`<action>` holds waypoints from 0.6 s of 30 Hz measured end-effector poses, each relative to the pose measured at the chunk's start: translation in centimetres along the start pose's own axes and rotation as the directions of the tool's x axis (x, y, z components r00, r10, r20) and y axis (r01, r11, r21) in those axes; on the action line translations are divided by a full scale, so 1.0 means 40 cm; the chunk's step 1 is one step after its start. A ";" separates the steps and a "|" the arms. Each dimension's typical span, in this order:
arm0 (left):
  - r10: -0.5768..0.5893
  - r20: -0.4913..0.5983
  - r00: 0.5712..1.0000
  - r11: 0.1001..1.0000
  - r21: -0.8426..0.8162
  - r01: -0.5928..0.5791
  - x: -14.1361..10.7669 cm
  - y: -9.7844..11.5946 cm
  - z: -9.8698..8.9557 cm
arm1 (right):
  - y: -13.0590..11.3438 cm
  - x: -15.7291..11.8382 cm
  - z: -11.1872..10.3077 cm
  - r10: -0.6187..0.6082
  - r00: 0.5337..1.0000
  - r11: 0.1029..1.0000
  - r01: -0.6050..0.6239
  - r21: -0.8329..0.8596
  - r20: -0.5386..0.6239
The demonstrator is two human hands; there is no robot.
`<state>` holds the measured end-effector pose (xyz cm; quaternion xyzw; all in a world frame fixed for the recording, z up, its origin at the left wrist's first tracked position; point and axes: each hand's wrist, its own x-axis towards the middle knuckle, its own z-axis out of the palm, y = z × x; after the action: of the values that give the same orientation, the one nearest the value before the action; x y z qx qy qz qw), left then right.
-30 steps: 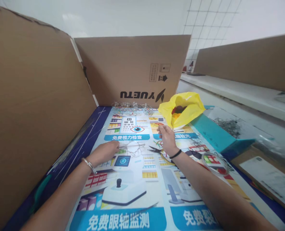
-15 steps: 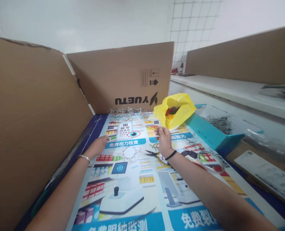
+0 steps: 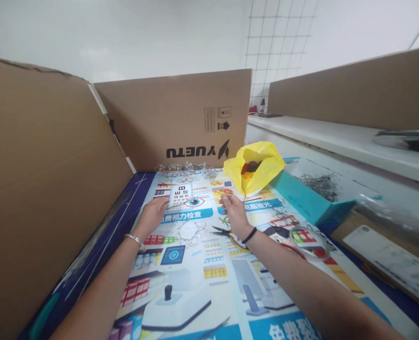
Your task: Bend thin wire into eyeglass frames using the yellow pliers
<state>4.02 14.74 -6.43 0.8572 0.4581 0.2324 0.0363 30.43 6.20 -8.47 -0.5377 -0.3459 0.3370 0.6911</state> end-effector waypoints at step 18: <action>0.217 0.136 0.967 0.924 0.292 -0.248 -0.050 0.143 -0.072 | -0.038 -0.022 0.002 -0.228 0.931 0.928 0.296 -0.225 0.284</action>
<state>6.22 9.42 -3.01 0.9113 0.3811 0.1176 -0.1018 30.05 5.19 -7.07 -0.5259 -0.5421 0.2574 0.6028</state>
